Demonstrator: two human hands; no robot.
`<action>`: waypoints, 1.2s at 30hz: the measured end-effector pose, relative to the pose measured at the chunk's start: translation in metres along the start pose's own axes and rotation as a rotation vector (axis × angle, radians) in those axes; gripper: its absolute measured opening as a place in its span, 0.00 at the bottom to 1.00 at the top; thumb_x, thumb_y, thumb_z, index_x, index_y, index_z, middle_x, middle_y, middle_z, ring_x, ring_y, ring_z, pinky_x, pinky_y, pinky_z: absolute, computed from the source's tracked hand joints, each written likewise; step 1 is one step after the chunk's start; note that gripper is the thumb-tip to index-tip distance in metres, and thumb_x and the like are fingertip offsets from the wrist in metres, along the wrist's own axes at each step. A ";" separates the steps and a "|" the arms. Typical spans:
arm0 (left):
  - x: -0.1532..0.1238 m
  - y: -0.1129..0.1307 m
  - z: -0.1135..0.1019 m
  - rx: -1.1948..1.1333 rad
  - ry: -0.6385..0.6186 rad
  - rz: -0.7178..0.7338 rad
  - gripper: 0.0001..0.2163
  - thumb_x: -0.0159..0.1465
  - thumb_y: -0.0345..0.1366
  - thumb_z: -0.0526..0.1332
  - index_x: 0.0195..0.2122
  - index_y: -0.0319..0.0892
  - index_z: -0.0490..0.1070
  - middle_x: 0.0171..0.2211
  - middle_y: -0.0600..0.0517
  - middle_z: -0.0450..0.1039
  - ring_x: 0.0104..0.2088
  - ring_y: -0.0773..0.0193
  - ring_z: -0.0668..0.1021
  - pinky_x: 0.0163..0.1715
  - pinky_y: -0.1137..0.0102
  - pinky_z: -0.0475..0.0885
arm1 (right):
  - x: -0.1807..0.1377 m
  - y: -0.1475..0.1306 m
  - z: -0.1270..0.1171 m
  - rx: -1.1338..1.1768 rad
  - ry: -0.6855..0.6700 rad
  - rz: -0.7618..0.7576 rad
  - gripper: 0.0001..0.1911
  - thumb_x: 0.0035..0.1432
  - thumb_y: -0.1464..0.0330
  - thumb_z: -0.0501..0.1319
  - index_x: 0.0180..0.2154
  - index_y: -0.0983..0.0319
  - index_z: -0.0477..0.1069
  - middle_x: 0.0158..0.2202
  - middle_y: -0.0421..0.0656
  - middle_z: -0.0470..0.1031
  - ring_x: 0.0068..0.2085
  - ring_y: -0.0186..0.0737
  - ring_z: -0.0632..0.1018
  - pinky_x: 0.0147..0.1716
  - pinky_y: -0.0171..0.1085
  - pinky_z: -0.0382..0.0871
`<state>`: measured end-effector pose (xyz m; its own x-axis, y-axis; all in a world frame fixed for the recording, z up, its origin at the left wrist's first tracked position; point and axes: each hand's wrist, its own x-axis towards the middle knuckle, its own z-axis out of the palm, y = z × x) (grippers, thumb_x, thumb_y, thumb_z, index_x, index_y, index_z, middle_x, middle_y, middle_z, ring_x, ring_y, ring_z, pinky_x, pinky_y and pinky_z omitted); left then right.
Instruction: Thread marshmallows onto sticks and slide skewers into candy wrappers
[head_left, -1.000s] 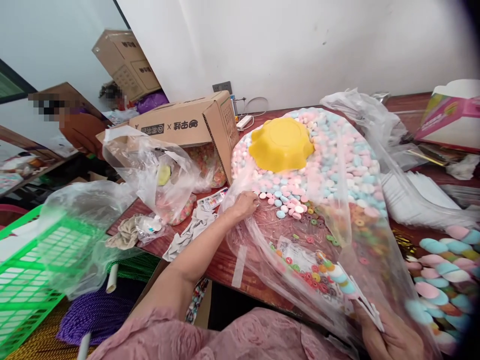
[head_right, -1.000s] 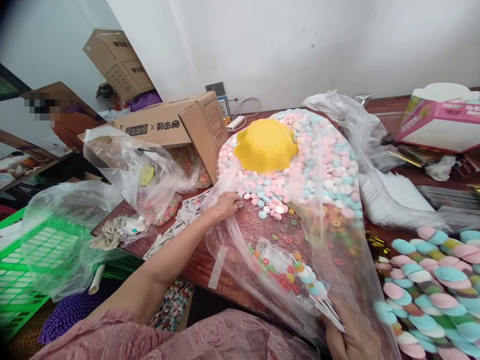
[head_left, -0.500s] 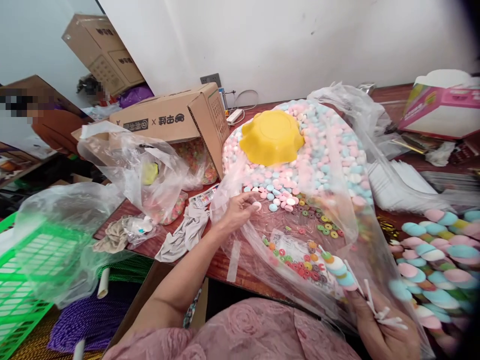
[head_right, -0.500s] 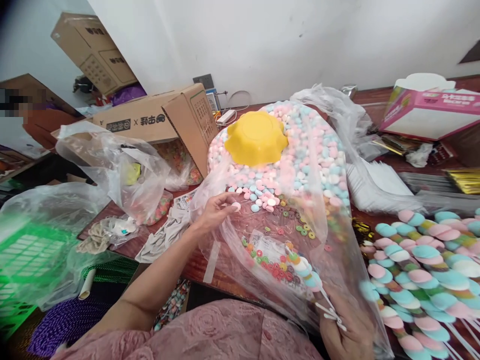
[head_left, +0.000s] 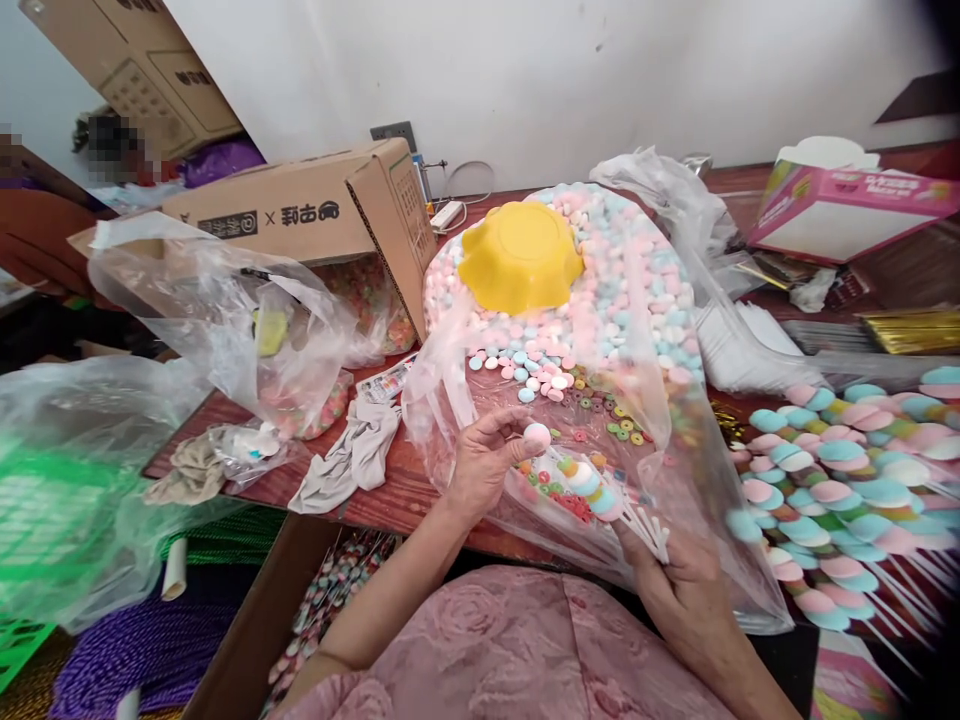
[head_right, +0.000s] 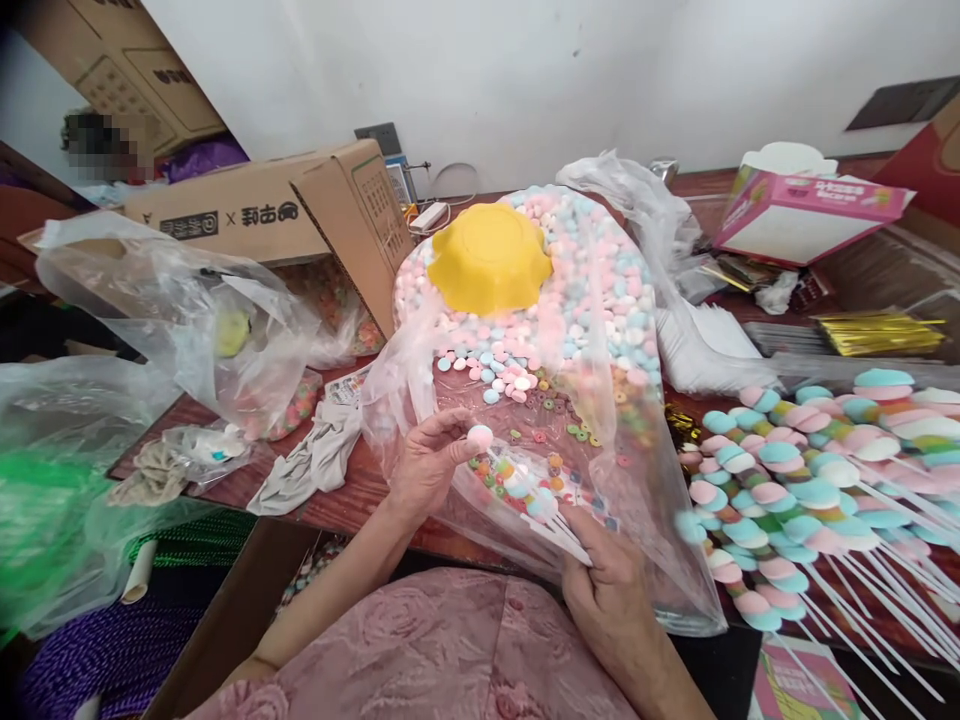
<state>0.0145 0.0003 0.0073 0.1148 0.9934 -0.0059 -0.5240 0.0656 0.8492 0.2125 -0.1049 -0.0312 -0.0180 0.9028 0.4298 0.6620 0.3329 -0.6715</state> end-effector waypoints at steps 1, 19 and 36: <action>-0.001 -0.002 0.000 0.012 -0.003 0.034 0.17 0.43 0.32 0.77 0.35 0.43 0.80 0.30 0.55 0.77 0.31 0.69 0.77 0.32 0.74 0.74 | -0.001 0.000 -0.001 -0.012 0.001 -0.013 0.13 0.59 0.70 0.54 0.39 0.62 0.77 0.34 0.46 0.82 0.28 0.42 0.79 0.27 0.37 0.74; -0.017 0.000 -0.008 0.693 -0.228 0.752 0.07 0.60 0.25 0.65 0.38 0.43 0.78 0.31 0.50 0.79 0.33 0.65 0.79 0.35 0.70 0.74 | 0.007 -0.018 -0.005 -0.074 0.022 -0.151 0.17 0.52 0.79 0.51 0.39 0.63 0.74 0.28 0.42 0.80 0.24 0.38 0.79 0.22 0.32 0.71; -0.016 -0.011 -0.008 0.599 -0.123 0.272 0.13 0.65 0.39 0.62 0.49 0.45 0.77 0.47 0.47 0.79 0.45 0.60 0.80 0.48 0.64 0.76 | 0.009 -0.009 0.012 -0.061 0.068 -0.110 0.16 0.54 0.80 0.52 0.41 0.62 0.72 0.28 0.40 0.78 0.24 0.36 0.76 0.24 0.32 0.69</action>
<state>0.0118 -0.0161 -0.0063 0.1589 0.9467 0.2801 0.0075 -0.2849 0.9585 0.1974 -0.0960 -0.0288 -0.0441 0.8404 0.5401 0.7030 0.4102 -0.5809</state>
